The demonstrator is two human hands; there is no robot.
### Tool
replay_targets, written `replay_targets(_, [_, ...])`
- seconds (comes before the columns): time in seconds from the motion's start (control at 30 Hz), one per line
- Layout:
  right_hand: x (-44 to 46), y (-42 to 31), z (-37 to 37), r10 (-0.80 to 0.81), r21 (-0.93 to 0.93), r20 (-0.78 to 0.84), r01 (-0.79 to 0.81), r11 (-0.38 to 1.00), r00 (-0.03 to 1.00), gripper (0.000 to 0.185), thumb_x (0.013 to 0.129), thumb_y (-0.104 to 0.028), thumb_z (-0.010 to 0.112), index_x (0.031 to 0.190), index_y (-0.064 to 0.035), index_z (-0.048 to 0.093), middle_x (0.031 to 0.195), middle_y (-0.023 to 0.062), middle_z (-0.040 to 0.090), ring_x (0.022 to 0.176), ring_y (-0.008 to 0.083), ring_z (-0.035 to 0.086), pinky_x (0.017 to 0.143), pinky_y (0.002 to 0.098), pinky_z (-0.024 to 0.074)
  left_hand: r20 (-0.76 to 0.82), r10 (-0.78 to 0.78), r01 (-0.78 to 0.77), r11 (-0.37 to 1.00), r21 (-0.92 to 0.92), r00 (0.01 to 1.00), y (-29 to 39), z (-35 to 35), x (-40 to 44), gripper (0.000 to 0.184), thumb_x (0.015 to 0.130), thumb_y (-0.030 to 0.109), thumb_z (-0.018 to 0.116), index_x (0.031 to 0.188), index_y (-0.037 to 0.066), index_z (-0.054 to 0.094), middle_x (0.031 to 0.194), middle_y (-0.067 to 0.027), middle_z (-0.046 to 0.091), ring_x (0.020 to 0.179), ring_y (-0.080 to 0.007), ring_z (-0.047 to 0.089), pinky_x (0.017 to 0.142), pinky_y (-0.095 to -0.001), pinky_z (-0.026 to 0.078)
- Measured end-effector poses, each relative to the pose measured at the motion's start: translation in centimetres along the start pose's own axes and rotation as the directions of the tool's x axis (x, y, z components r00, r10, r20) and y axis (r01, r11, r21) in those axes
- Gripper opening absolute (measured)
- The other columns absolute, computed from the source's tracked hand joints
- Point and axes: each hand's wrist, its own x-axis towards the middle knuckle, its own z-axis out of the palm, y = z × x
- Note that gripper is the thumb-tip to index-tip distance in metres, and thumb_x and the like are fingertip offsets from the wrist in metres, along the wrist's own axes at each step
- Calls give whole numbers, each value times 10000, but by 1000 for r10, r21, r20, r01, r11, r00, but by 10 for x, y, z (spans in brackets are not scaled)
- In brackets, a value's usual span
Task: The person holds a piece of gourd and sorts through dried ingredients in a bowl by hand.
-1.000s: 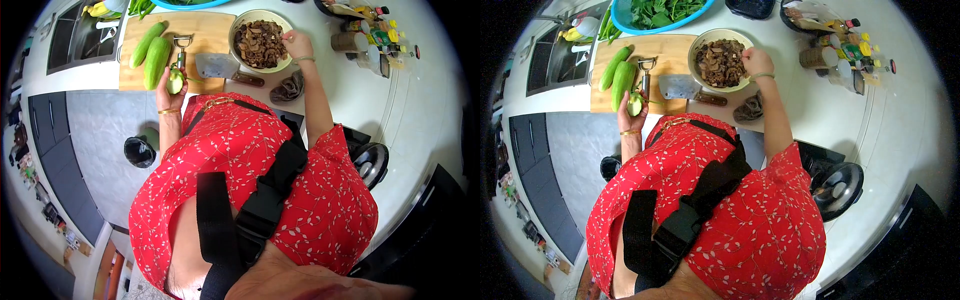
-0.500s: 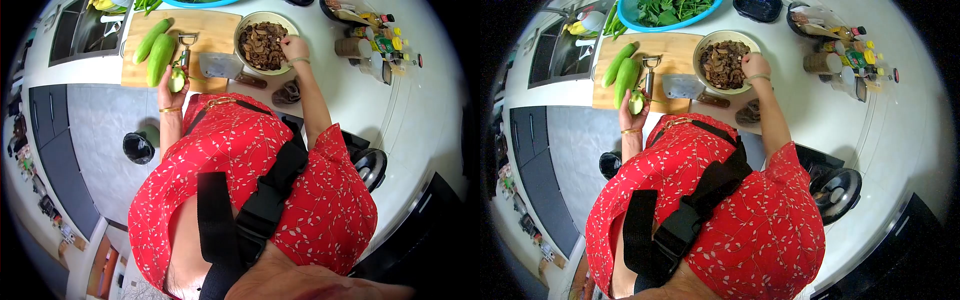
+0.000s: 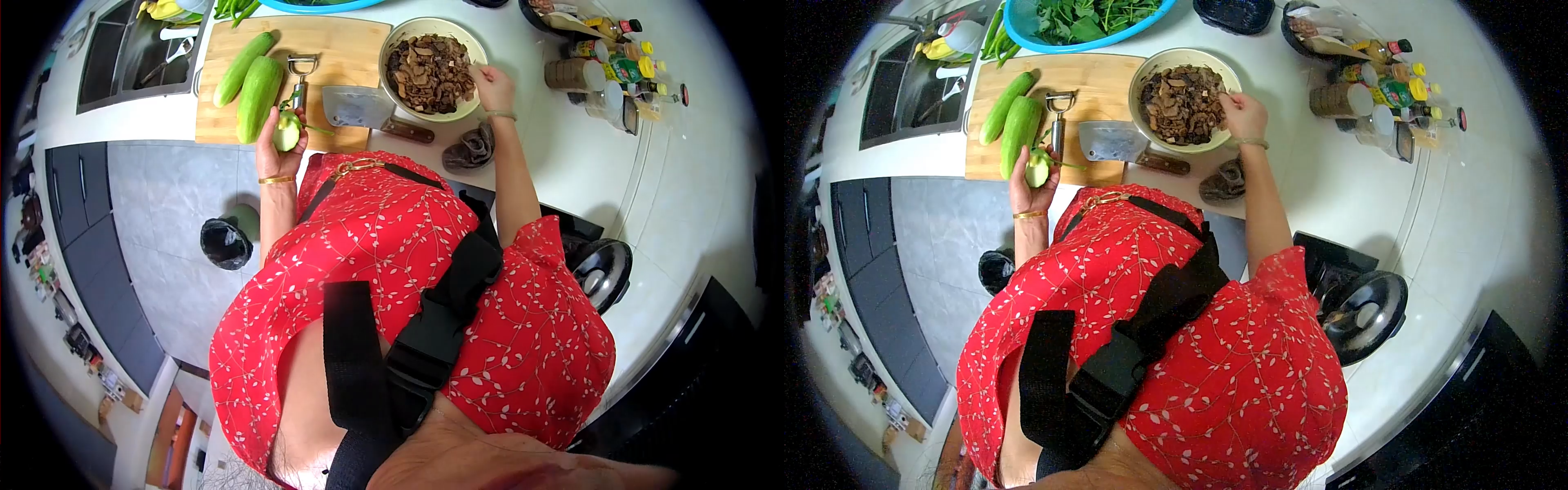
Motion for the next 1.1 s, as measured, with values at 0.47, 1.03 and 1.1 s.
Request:
replay_targets(0.47, [-62,28,27,519,358,336,-616,702,786,318,796,-332,533,642,-68,444,470,-30,352,350,74,307,322,245,200,29,-18,18,1000,5,999,-2,6,-1,295,819,234,547,922,-41,523,916,-164,558,837,-254,562,621,-280,500])
replay_targets(1.03, [-42,113,68,23,384,175,-90,919,984,133,783,-162,472,748,-34,476,479,-4,367,337,85,322,312,254,218,58,-48,44,997,56,997,-2,8,0,322,815,270,550,951,-20,518,906,-154,565,809,-232,567,619,-279,490])
replay_targets(1.1, [-60,14,23,399,525,341,-524,670,852,170,781,-196,484,767,-27,469,481,7,374,357,93,359,313,277,241,43,-37,34,998,55,998,-3,4,1,332,806,274,564,954,-20,518,916,-160,563,822,-241,564,630,-287,490])
